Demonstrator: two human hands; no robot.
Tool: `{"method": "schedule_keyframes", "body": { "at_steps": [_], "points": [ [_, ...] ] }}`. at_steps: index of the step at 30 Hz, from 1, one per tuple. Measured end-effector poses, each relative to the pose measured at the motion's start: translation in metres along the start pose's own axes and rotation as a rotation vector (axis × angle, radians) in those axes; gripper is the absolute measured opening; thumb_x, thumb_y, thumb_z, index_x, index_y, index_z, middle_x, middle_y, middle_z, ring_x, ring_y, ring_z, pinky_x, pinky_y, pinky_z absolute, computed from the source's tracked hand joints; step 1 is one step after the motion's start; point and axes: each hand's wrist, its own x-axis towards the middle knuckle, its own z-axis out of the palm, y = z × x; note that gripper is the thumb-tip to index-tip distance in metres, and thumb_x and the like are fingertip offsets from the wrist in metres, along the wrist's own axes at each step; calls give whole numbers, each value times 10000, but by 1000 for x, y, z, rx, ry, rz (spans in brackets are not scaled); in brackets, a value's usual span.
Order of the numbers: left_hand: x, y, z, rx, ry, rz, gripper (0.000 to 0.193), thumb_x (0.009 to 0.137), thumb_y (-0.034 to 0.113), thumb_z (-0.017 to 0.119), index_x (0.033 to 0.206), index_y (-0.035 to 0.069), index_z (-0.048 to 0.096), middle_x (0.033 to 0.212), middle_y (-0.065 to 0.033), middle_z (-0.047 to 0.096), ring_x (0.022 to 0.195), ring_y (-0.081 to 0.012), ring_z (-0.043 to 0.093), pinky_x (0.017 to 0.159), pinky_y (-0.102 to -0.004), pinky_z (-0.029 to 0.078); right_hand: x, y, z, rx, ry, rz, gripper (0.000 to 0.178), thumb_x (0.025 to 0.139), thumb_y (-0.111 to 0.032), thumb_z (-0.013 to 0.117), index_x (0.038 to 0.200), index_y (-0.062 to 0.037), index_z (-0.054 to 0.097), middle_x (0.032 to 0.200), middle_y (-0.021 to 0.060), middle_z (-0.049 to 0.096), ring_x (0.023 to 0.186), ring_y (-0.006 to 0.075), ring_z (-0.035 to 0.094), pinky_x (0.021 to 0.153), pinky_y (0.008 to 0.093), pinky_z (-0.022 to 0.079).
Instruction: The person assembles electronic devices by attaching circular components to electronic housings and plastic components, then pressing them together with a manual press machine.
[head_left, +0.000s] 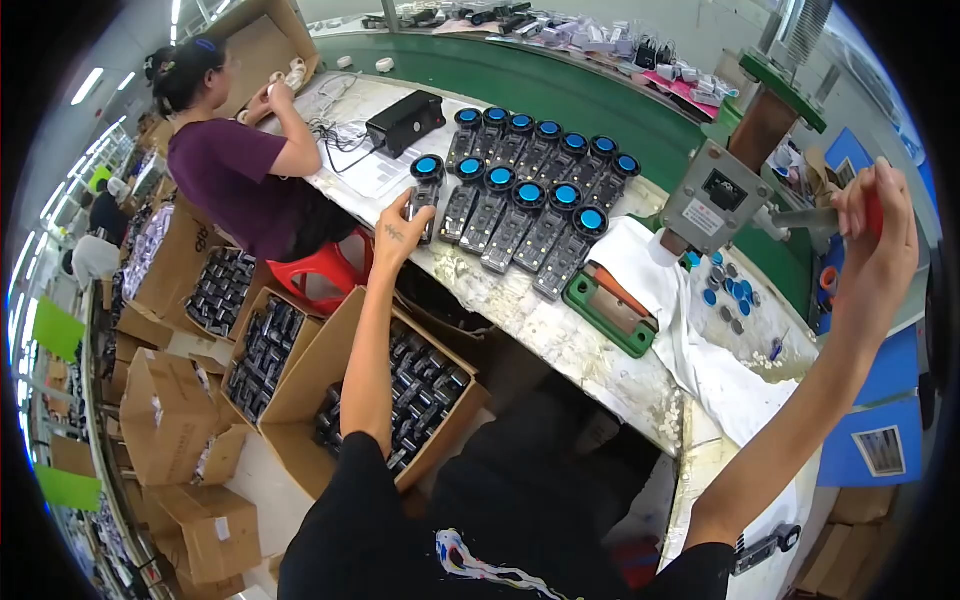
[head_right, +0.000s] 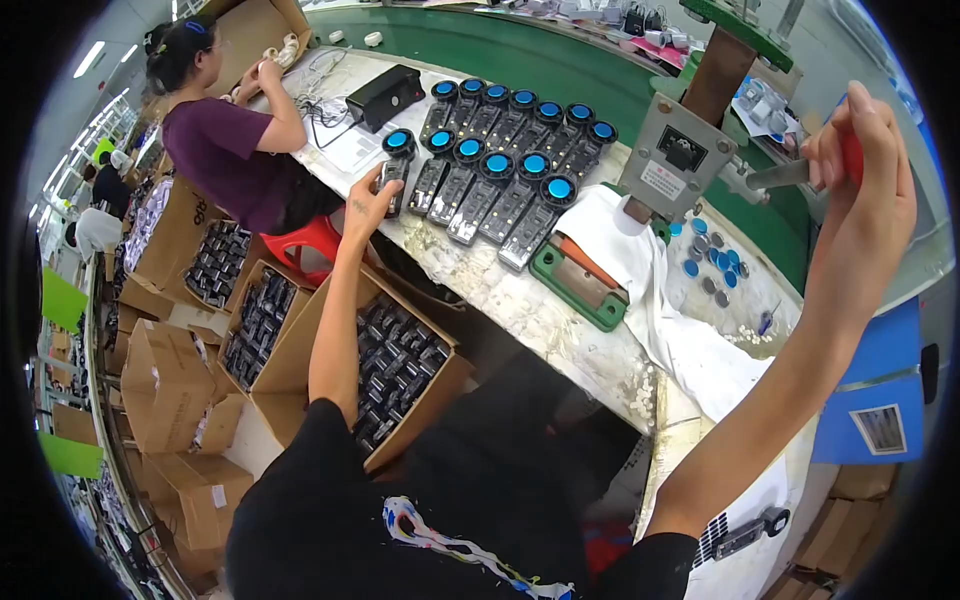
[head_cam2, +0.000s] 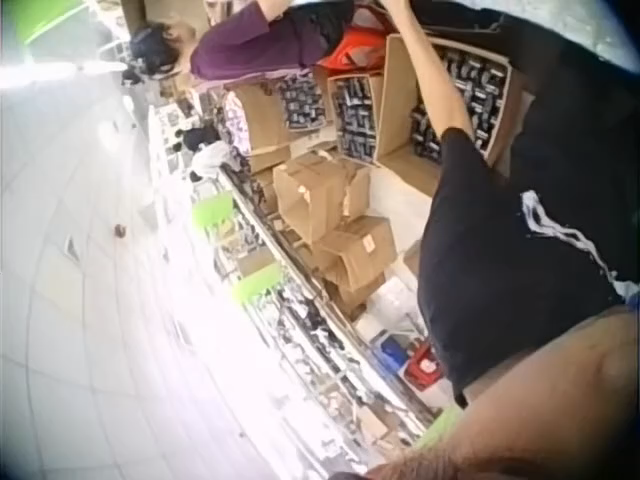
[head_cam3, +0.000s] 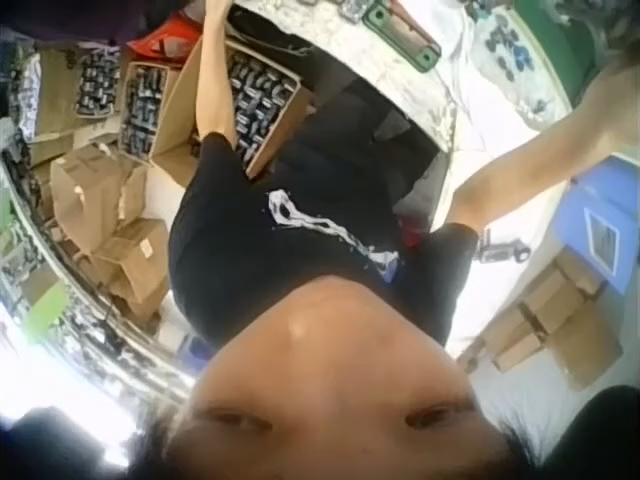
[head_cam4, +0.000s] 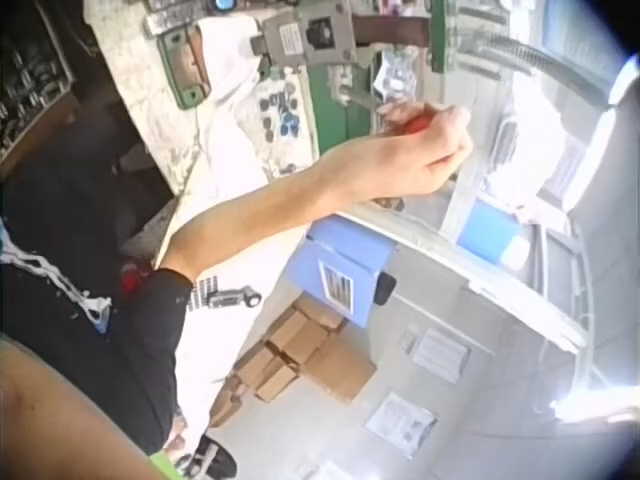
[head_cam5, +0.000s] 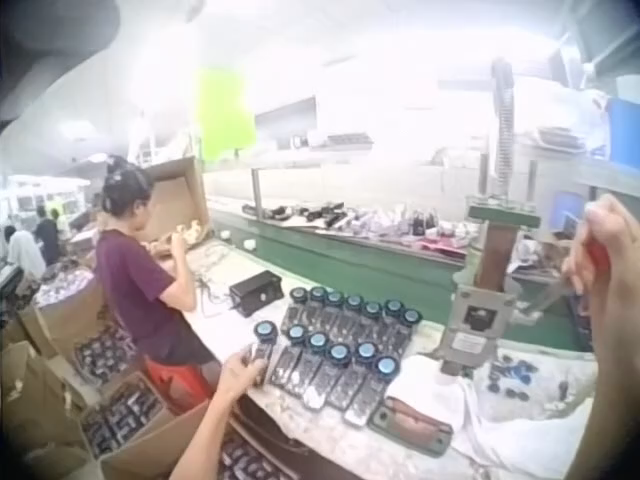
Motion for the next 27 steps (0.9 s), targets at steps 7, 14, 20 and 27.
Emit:
{"method": "schedule_keyframes", "body": {
  "at_steps": [7, 14, 20, 27],
  "points": [
    [30, -34, 14, 468, 75, 201, 679, 817, 489, 710, 1286, 1, 648, 1060, -241, 684, 1044, -362, 606, 968, -417, 438, -2, 1, 4, 31, 13, -7, 270, 986, -283, 622, 900, -27, 630, 661, 20, 480, 644, 89, 478, 719, 231, 441],
    [32, -38, 0, 646, 3, 275, 745, 929, 580, 558, 1458, 60, 492, 1362, -314, 498, 1311, -489, 387, 1090, -559, 317, -6, -11, 20, 127, 34, -3, 275, 965, -262, 638, 915, 8, 637, 690, 30, 504, 656, 107, 488, 695, 254, 433],
    [-141, 96, 135, 147, -158, 799, 242, 870, 136, 685, 1108, 94, 664, 1133, -77, 624, 1135, -307, 510, 974, -434, 354, -9, -12, 13, -336, 129, -280, 239, 955, -193, 562, 787, -28, 603, 655, 99, 555, 580, 192, 518, 579, 357, 430],
    [-407, 213, 279, -172, -1008, 1036, 661, 840, 483, 721, 1341, 76, 577, 1151, -154, 569, 1120, -340, 477, 907, -494, 363, 21, 28, 45, -455, 133, -200, 309, 771, -327, 685, 821, -23, 699, 836, 217, 713, 812, 338, 712, 714, 394, 574]
  ]
}}
